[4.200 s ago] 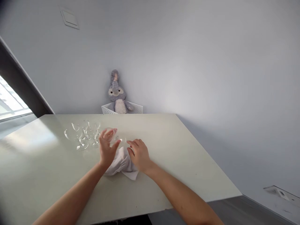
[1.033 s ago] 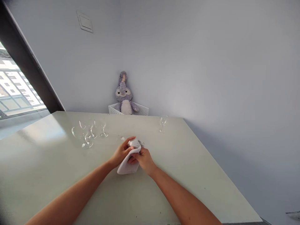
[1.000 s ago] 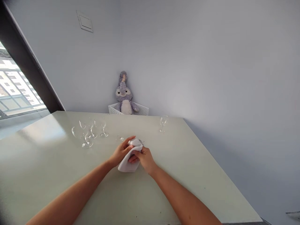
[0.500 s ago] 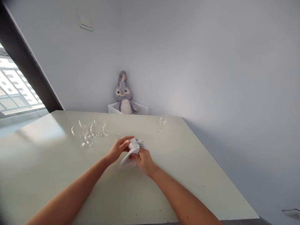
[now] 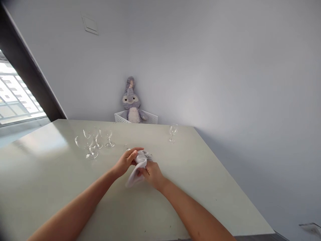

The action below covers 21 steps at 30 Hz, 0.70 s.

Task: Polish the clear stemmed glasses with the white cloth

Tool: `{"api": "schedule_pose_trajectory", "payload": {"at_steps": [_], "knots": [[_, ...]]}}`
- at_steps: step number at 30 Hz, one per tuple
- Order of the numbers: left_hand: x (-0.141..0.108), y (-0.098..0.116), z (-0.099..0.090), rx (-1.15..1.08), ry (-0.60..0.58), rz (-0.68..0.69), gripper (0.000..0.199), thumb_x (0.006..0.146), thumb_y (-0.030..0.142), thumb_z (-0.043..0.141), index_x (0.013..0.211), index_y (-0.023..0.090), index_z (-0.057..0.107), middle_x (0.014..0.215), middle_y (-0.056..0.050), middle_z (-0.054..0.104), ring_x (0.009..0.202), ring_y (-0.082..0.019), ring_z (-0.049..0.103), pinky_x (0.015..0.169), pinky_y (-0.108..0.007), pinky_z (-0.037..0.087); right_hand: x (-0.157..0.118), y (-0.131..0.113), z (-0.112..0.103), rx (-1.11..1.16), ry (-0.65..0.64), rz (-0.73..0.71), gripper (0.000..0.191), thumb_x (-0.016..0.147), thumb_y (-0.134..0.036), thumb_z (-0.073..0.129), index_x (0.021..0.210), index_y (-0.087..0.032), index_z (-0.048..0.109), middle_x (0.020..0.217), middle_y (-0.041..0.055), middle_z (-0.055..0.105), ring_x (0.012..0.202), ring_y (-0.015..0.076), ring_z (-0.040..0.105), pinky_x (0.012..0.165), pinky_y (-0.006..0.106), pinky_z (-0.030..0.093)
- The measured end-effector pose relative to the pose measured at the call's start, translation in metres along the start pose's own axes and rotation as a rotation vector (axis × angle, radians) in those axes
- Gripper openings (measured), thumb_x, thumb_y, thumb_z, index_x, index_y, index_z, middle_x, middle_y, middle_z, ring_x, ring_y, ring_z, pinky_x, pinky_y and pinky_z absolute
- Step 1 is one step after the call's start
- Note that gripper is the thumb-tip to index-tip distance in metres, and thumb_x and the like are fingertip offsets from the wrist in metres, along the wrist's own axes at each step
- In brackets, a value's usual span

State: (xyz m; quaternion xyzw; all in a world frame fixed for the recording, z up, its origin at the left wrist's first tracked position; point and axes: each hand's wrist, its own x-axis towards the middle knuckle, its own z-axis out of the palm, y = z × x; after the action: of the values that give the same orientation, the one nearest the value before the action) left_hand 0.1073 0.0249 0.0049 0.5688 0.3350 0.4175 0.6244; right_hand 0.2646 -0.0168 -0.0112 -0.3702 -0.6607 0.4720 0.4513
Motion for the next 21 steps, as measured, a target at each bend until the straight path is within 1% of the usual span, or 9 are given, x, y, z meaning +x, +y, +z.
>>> {"api": "schedule_pose_trajectory", "payload": {"at_steps": [2, 6, 8, 10, 13, 16, 18, 20, 21], "knots": [[-0.001, 0.002, 0.001, 0.026, 0.005, 0.008, 0.046, 0.078, 0.049, 0.048, 0.107, 0.016, 0.060, 0.072, -0.004, 0.061, 0.065, -0.016, 0.057, 0.061, -0.029, 0.049, 0.002, 0.001, -0.001, 0.080, 0.002, 0.034, 0.025, 0.073, -0.043, 0.060, 0.068, -0.019, 0.066, 0.064, 0.0024, 0.064, 0.064, 0.0184, 0.059, 0.069, 0.033, 0.045], [-0.004, 0.004, 0.000, 0.023, -0.092, 0.088, 0.047, 0.073, 0.035, 0.061, 0.118, 0.023, 0.054, 0.090, -0.005, 0.061, 0.080, -0.016, 0.056, 0.073, -0.027, 0.047, 0.010, 0.004, -0.001, 0.601, 0.109, 0.211, 0.034, 0.077, -0.049, 0.052, 0.078, -0.018, 0.064, 0.061, 0.0015, 0.062, 0.052, 0.0155, 0.058, 0.056, 0.030, 0.046], [-0.005, 0.004, -0.001, -0.002, -0.109, 0.111, 0.048, 0.070, 0.030, 0.065, 0.117, 0.022, 0.055, 0.090, -0.006, 0.062, 0.080, -0.017, 0.056, 0.074, -0.026, 0.046, 0.011, 0.004, 0.000, 0.697, 0.153, 0.236, 0.032, 0.077, -0.049, 0.052, 0.079, -0.019, 0.063, 0.064, 0.0014, 0.063, 0.053, 0.0144, 0.058, 0.054, 0.028, 0.046], [-0.005, 0.005, -0.001, -0.027, -0.059, 0.107, 0.048, 0.069, 0.030, 0.066, 0.115, 0.019, 0.056, 0.083, -0.005, 0.062, 0.076, -0.016, 0.056, 0.071, -0.026, 0.046, 0.008, 0.002, 0.002, 0.585, 0.119, 0.210, 0.031, 0.077, -0.048, 0.052, 0.079, -0.019, 0.064, 0.066, 0.0020, 0.064, 0.057, 0.0157, 0.059, 0.057, 0.029, 0.047], [-0.004, 0.005, 0.001, -0.060, -0.030, 0.051, 0.054, 0.073, 0.038, 0.061, 0.121, 0.018, 0.050, 0.070, -0.003, 0.060, 0.064, -0.015, 0.056, 0.065, -0.028, 0.047, 0.001, 0.000, 0.003, 0.131, 0.039, 0.073, 0.028, 0.077, -0.044, 0.053, 0.070, -0.020, 0.066, 0.065, 0.0026, 0.064, 0.066, 0.0189, 0.060, 0.068, 0.034, 0.047], [-0.003, 0.001, 0.002, 0.026, 0.014, 0.017, 0.050, 0.079, 0.047, 0.048, 0.118, 0.017, 0.053, 0.064, -0.001, 0.059, 0.056, -0.014, 0.055, 0.059, -0.028, 0.047, -0.003, 0.000, 0.002, -0.208, 0.066, -0.039, 0.021, 0.074, -0.038, 0.057, 0.063, -0.023, 0.066, 0.063, 0.0019, 0.064, 0.066, 0.0188, 0.059, 0.072, 0.034, 0.045], [-0.002, -0.003, 0.000, 0.164, 0.105, 0.033, 0.041, 0.080, 0.045, 0.046, 0.109, 0.019, 0.059, 0.057, 0.000, 0.058, 0.053, -0.014, 0.054, 0.058, -0.027, 0.046, 0.000, 0.002, 0.000, -0.171, 0.090, 0.007, 0.021, 0.074, -0.038, 0.058, 0.062, -0.022, 0.065, 0.061, 0.0021, 0.064, 0.063, 0.0188, 0.059, 0.070, 0.035, 0.046], [-0.002, -0.004, -0.004, 0.256, 0.218, 0.122, 0.027, 0.078, 0.037, 0.053, 0.097, 0.022, 0.065, 0.055, -0.001, 0.058, 0.060, -0.017, 0.057, 0.064, -0.028, 0.046, 0.005, 0.003, -0.004, 0.051, 0.137, 0.124, 0.025, 0.074, -0.040, 0.057, 0.065, -0.018, 0.065, 0.058, 0.0022, 0.063, 0.058, 0.0190, 0.060, 0.065, 0.036, 0.047], [-0.002, -0.004, -0.006, 0.260, 0.264, 0.186, 0.019, 0.075, 0.031, 0.058, 0.091, 0.024, 0.066, 0.058, -0.002, 0.060, 0.070, -0.019, 0.059, 0.071, -0.029, 0.045, 0.009, 0.004, -0.007, 0.192, 0.170, 0.183, 0.026, 0.073, -0.041, 0.058, 0.068, -0.017, 0.065, 0.057, 0.0021, 0.063, 0.055, 0.0186, 0.060, 0.063, 0.036, 0.048]]}}
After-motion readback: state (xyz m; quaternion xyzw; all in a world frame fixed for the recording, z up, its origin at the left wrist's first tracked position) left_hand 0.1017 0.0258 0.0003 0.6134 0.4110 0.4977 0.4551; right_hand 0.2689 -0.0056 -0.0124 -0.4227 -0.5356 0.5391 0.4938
